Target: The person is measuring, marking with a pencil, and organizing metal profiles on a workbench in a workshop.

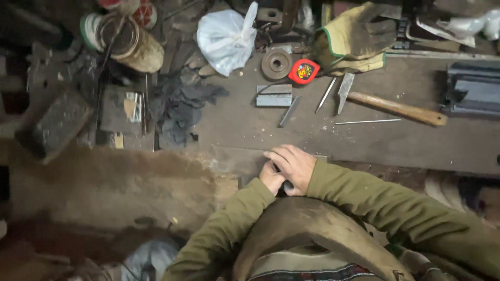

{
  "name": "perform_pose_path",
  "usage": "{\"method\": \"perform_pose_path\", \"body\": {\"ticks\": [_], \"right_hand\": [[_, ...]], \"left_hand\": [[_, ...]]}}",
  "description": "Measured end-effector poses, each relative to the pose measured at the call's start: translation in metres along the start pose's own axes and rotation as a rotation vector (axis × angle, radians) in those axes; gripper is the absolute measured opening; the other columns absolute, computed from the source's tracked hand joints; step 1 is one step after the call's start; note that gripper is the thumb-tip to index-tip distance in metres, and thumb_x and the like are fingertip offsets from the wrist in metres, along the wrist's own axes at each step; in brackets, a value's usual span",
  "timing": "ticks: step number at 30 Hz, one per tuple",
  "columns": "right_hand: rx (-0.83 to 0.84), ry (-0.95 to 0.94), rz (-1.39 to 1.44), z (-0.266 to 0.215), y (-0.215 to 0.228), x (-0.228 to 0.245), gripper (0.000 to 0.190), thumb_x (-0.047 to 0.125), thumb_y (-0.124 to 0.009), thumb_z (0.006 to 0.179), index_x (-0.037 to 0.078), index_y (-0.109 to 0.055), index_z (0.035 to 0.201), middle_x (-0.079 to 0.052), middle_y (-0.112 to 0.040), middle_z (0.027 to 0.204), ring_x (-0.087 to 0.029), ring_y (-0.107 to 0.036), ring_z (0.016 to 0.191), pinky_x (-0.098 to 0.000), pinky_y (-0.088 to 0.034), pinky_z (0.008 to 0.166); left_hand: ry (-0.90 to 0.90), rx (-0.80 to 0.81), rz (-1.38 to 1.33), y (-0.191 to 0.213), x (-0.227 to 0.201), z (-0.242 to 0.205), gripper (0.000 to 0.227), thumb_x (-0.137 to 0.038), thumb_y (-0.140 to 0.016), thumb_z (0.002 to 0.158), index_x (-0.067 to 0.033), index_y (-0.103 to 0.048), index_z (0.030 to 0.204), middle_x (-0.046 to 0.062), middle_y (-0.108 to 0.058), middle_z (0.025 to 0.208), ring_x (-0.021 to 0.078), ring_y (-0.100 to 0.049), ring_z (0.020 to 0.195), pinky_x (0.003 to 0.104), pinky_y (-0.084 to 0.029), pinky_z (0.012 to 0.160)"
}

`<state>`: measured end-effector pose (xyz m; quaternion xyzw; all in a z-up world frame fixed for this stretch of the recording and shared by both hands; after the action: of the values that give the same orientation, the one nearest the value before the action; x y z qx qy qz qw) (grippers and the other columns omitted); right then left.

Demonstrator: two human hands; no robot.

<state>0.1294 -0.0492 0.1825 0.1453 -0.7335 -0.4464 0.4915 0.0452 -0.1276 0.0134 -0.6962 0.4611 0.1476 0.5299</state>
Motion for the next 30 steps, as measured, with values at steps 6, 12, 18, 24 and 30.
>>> {"method": "perform_pose_path", "body": {"ticks": [6, 12, 18, 24, 30], "right_hand": [[-0.013, -0.138, -0.149, 0.044, -0.015, 0.012, 0.121, 0.025, -0.093, 0.041, 0.000, -0.038, 0.145, -0.020, -0.048, 0.141, -0.042, -0.047, 0.131, -0.0496, -0.041, 0.111], [-0.079, -0.240, -0.190, 0.085, 0.028, 0.016, 0.122, 0.055, -0.096, 0.044, 0.002, -0.047, 0.143, -0.022, -0.053, 0.139, -0.042, -0.050, 0.125, -0.0540, -0.042, 0.098], [-0.153, -0.405, -0.550, 0.086, 0.015, -0.097, 0.053, 0.044, -0.080, 0.078, 0.015, -0.068, 0.121, -0.003, -0.065, 0.124, -0.027, -0.060, 0.113, -0.0455, -0.048, 0.092], [-0.140, -0.318, -0.623, 0.108, 0.023, -0.111, 0.044, 0.037, -0.081, 0.075, 0.019, -0.070, 0.113, 0.000, -0.066, 0.114, -0.024, -0.060, 0.109, -0.0445, -0.047, 0.091], [-0.101, -0.411, -0.737, 0.110, 0.014, -0.130, 0.044, 0.041, -0.080, 0.071, 0.016, -0.070, 0.106, 0.000, -0.068, 0.104, -0.023, -0.063, 0.103, -0.0451, -0.047, 0.087]], "left_hand": [[-0.265, -0.041, 0.275, 0.036, -0.074, -0.011, 0.049, -0.005, -0.078, 0.084, 0.0003, -0.054, 0.127, 0.011, -0.064, 0.124, 0.0187, -0.063, 0.116, 0.035, -0.054, 0.098], [0.037, -0.004, 0.204, 0.092, -0.075, -0.007, 0.038, -0.003, -0.075, 0.088, 0.0087, -0.060, 0.121, 0.016, -0.073, 0.112, 0.0217, -0.071, 0.102, 0.035, -0.060, 0.089], [0.161, -0.132, 0.114, 0.122, -0.082, -0.028, 0.052, -0.006, -0.076, 0.088, 0.0089, -0.056, 0.133, 0.014, -0.072, 0.120, 0.0175, -0.070, 0.106, 0.032, -0.059, 0.091], [0.052, -0.149, 0.231, 0.141, -0.087, -0.008, 0.054, -0.006, -0.081, 0.084, 0.0115, -0.061, 0.131, 0.018, -0.073, 0.118, 0.0207, -0.072, 0.103, 0.034, -0.061, 0.090], [0.060, -0.041, 0.489, 0.156, -0.114, 0.035, 0.067, -0.011, -0.087, 0.077, 0.0120, -0.058, 0.133, 0.017, -0.074, 0.117, 0.0210, -0.073, 0.101, 0.034, -0.061, 0.086]]}}
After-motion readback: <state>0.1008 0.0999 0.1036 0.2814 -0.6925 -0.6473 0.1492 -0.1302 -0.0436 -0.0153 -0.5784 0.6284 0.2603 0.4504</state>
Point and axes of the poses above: each hand's wrist, its own z-axis towards the middle knuckle, its own y-axis out of the back of the hand, x = y × z, the point moved 3 cm from there along z, towards the middle knuckle
